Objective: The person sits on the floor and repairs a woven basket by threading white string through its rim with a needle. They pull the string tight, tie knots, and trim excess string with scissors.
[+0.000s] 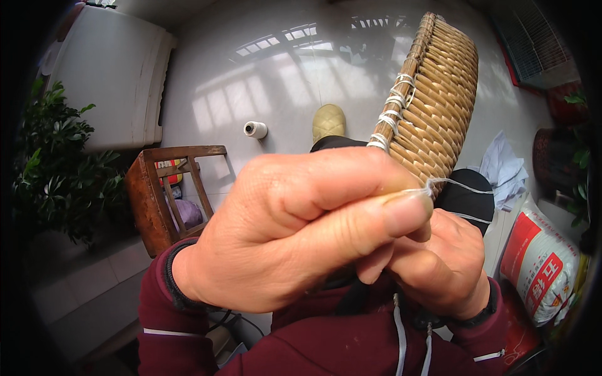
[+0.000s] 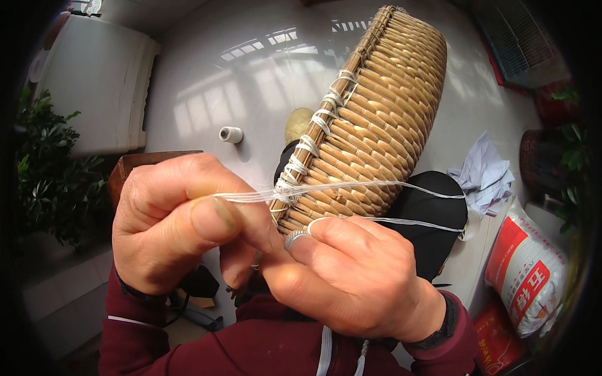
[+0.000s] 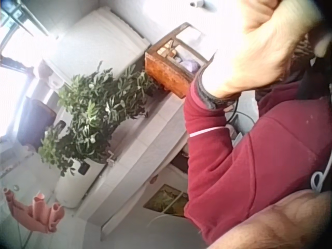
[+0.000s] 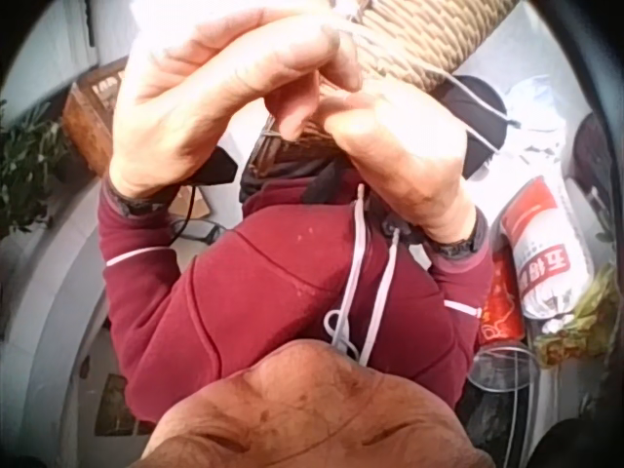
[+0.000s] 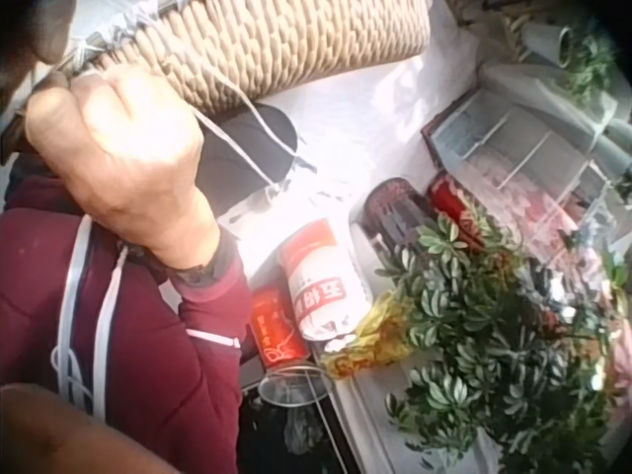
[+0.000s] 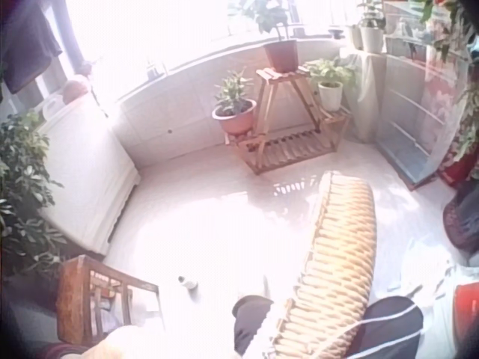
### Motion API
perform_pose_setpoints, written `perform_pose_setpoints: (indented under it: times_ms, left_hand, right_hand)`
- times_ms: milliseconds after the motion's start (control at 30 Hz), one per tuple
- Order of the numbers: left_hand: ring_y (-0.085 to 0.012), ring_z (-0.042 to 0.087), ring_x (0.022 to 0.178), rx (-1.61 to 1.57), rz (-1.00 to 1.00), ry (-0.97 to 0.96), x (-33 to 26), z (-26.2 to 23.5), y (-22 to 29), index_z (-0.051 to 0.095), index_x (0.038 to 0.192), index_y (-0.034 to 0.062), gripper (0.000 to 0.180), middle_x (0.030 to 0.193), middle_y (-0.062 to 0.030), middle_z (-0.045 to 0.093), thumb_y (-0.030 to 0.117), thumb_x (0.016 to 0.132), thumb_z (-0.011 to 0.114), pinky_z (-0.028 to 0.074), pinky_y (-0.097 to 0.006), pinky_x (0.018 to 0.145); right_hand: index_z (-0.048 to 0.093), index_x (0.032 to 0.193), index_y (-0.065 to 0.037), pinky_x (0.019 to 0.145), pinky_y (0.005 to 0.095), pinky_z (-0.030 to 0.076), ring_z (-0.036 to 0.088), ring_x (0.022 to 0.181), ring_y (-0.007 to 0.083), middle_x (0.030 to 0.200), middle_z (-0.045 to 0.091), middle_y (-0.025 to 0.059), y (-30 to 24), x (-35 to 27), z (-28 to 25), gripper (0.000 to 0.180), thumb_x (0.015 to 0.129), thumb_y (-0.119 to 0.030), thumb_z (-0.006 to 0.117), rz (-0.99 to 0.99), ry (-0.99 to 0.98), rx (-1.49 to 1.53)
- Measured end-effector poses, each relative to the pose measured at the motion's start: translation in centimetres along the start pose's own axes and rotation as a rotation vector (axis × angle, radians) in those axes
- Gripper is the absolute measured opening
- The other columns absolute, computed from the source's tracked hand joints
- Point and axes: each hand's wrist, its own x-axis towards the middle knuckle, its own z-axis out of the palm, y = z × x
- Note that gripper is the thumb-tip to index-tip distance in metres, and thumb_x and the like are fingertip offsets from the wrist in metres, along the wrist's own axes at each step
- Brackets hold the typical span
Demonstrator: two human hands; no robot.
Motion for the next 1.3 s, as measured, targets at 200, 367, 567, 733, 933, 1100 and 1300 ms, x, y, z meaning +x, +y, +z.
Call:
perform_pose_setpoints:
  times_ms: [200,367,567,733,933,1100,1300]
  left_hand:
    - [-0.0145,0.056,0.044,0.073,0.047,0.013,0.1,0.2,-0.1,0.059,0.083,-0.0090,0.031,0.070,-0.0191,0.064,0.016,0.099,0.051,0.045,-0.024,0.040]
    - [-0.0137,0.050,0.039,0.019,-0.009,0.095,-0.1,0.8,-0.1,0.056,0.078,-0.0068,0.034,0.065,-0.0181,0.061,0.020,0.100,0.052,0.041,-0.025,0.039]
    - [-0.0125,0.043,0.041,-0.046,-0.066,0.172,-0.2,0.8,-0.3,0.055,0.072,-0.0032,0.038,0.050,-0.0119,0.056,0.021,0.100,0.053,0.038,-0.025,0.041]
    - [-0.0114,0.046,0.047,-0.074,-0.089,-0.043,0.3,-0.9,-0.1,0.056,0.076,-0.0018,0.034,0.055,-0.0141,0.063,0.018,0.103,0.047,0.041,-0.022,0.044]
    - [-0.0103,0.046,0.047,-0.144,-0.060,-0.085,0.6,-1.3,-0.5,0.060,0.074,-0.0013,0.046,0.058,-0.0147,0.066,0.026,0.105,0.041,0.045,-0.021,0.045]
    - [-0.0106,0.046,0.046,-0.110,-0.064,-0.081,0.7,-1.0,-0.4,0.059,0.069,0.0003,0.049,0.055,-0.0138,0.064,0.027,0.106,0.041,0.044,-0.021,0.043]
    - [-0.0119,0.044,0.045,-0.154,-0.083,0.082,0.2,0.2,-0.1,0.055,0.069,-0.0006,0.042,0.054,-0.0147,0.063,0.020,0.104,0.045,0.040,-0.022,0.043]
  right_hand:
    - [0.066,0.089,-0.012,0.054,0.0259,0.050,0.058,0.065,0.0135,0.074,0.055,-0.0010,0.6,-1.1,0.3,0.023,0.067,-0.014,0.068,-0.037,0.081,-0.038]
    - [0.066,0.091,-0.011,0.053,0.0248,0.049,0.058,0.065,0.0131,0.074,0.054,-0.0016,1.0,-1.5,0.5,0.023,0.068,-0.013,0.068,-0.044,0.066,-0.014]
    - [0.065,0.091,-0.012,0.056,0.0247,0.052,0.058,0.066,0.0128,0.076,0.054,-0.0018,1.9,-2.4,0.5,0.021,0.070,-0.012,0.067,-0.036,0.053,0.070]
    - [0.064,0.089,-0.013,0.057,0.0244,0.053,0.057,0.068,0.0129,0.078,0.056,-0.0013,3.4,-3.5,1.5,0.019,0.071,-0.010,0.068,-0.081,0.137,0.163]
    - [0.059,0.088,-0.013,0.062,0.0227,0.053,0.058,0.077,0.0151,0.081,0.062,-0.0012,4.0,-4.0,2.1,0.032,0.067,0.003,0.077,-0.124,0.218,0.159]
    - [0.063,0.092,-0.013,0.062,0.0253,0.053,0.060,0.080,0.0175,0.084,0.062,0.0010,3.3,-3.5,1.4,0.019,0.075,-0.012,0.070,-0.096,0.179,0.184]
    - [0.063,0.094,-0.014,0.062,0.0251,0.053,0.058,0.081,0.0160,0.090,0.063,0.0002,1.8,-2.4,0.3,0.013,0.082,-0.015,0.066,-0.107,-0.032,0.081]
